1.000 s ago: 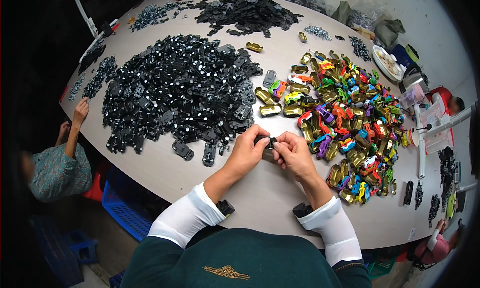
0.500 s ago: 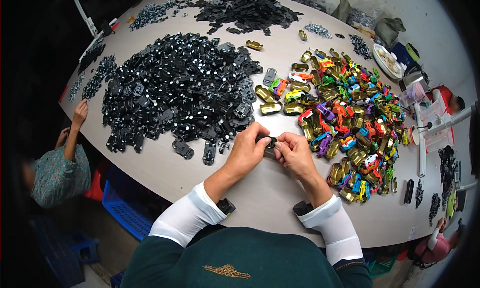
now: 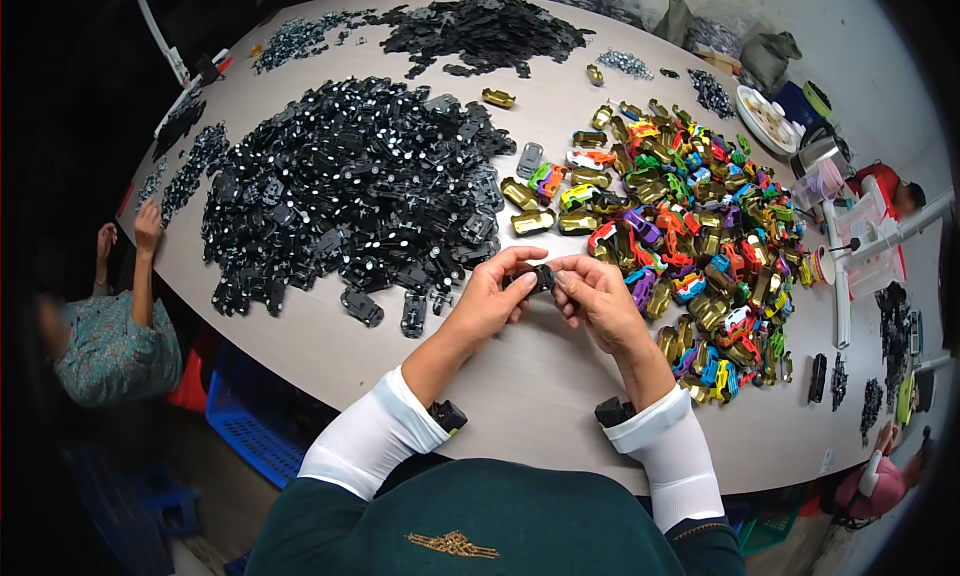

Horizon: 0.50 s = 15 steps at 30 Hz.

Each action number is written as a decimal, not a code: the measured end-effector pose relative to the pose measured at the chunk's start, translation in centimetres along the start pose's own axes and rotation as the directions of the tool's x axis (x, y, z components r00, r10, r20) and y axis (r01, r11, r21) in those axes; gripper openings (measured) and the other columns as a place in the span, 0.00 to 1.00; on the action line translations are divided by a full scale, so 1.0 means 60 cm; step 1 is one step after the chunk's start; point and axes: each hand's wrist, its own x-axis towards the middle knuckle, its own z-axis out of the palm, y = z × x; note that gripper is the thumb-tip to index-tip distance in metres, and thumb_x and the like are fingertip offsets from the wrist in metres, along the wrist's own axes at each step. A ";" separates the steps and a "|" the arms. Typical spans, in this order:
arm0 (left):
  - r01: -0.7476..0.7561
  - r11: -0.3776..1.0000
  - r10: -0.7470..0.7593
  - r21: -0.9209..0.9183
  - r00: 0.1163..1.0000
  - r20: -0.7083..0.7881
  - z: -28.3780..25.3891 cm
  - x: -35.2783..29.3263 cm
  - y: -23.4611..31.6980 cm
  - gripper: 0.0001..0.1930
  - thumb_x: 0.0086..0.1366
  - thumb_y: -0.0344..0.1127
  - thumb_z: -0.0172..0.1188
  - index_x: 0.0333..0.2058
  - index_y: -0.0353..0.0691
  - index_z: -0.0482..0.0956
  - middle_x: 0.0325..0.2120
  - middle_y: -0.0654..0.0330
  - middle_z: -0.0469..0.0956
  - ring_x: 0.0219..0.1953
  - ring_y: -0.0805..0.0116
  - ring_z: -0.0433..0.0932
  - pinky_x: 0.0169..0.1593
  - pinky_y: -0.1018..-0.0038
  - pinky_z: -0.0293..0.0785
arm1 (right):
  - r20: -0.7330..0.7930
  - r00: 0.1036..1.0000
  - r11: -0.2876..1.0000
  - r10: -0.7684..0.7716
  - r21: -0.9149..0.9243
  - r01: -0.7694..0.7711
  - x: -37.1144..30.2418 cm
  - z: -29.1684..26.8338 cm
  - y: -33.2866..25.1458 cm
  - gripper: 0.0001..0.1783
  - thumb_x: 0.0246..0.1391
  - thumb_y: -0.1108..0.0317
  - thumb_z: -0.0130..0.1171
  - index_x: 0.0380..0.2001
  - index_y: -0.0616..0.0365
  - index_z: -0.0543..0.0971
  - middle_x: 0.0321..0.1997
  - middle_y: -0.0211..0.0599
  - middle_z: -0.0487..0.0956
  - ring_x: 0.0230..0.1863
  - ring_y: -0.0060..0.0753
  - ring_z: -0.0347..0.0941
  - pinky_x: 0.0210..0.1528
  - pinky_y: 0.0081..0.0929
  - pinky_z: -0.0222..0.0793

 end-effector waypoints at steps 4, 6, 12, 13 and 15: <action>0.057 0.997 -0.057 0.048 0.998 -0.013 0.000 -0.002 0.001 0.08 0.67 0.32 0.55 0.43 0.40 0.72 0.30 0.68 0.73 0.24 0.84 0.68 0.23 0.89 0.64 | 0.053 0.998 0.999 0.033 0.006 -0.033 0.001 -0.005 0.004 0.09 0.61 0.67 0.54 0.39 0.62 0.76 0.23 0.24 0.74 0.21 0.13 0.67 0.19 0.11 0.62; 0.076 0.995 -0.075 0.071 0.997 -0.014 0.001 -0.003 0.003 0.07 0.67 0.32 0.55 0.43 0.40 0.72 0.29 0.69 0.73 0.24 0.85 0.67 0.23 0.89 0.63 | 0.062 0.997 0.999 0.040 0.010 -0.041 0.000 -0.005 0.005 0.08 0.62 0.67 0.54 0.37 0.62 0.76 0.23 0.25 0.74 0.21 0.13 0.67 0.18 0.11 0.62; 0.008 0.986 -0.008 0.167 1.000 0.000 0.003 -0.003 0.003 0.07 0.67 0.32 0.54 0.43 0.40 0.74 0.29 0.71 0.74 0.22 0.87 0.65 0.24 0.88 0.62 | 0.075 0.995 0.998 0.063 0.017 -0.064 0.001 -0.008 0.009 0.07 0.61 0.67 0.55 0.35 0.60 0.75 0.22 0.25 0.74 0.20 0.12 0.67 0.18 0.11 0.61; -0.009 0.984 0.008 0.180 1.000 0.006 0.001 -0.001 -0.001 0.07 0.67 0.31 0.54 0.42 0.40 0.74 0.29 0.71 0.75 0.22 0.87 0.65 0.25 0.87 0.62 | 0.074 0.995 0.998 0.066 0.011 -0.067 0.001 -0.008 0.010 0.07 0.61 0.67 0.55 0.35 0.60 0.75 0.22 0.25 0.75 0.19 0.12 0.67 0.18 0.11 0.61; -0.049 0.972 0.047 0.230 0.999 0.015 -0.002 0.000 -0.006 0.06 0.67 0.31 0.54 0.42 0.40 0.75 0.29 0.71 0.75 0.22 0.87 0.65 0.25 0.87 0.62 | 0.075 0.994 0.997 0.074 0.002 -0.074 0.001 -0.008 0.011 0.07 0.61 0.67 0.56 0.35 0.60 0.75 0.22 0.25 0.75 0.19 0.12 0.68 0.17 0.10 0.61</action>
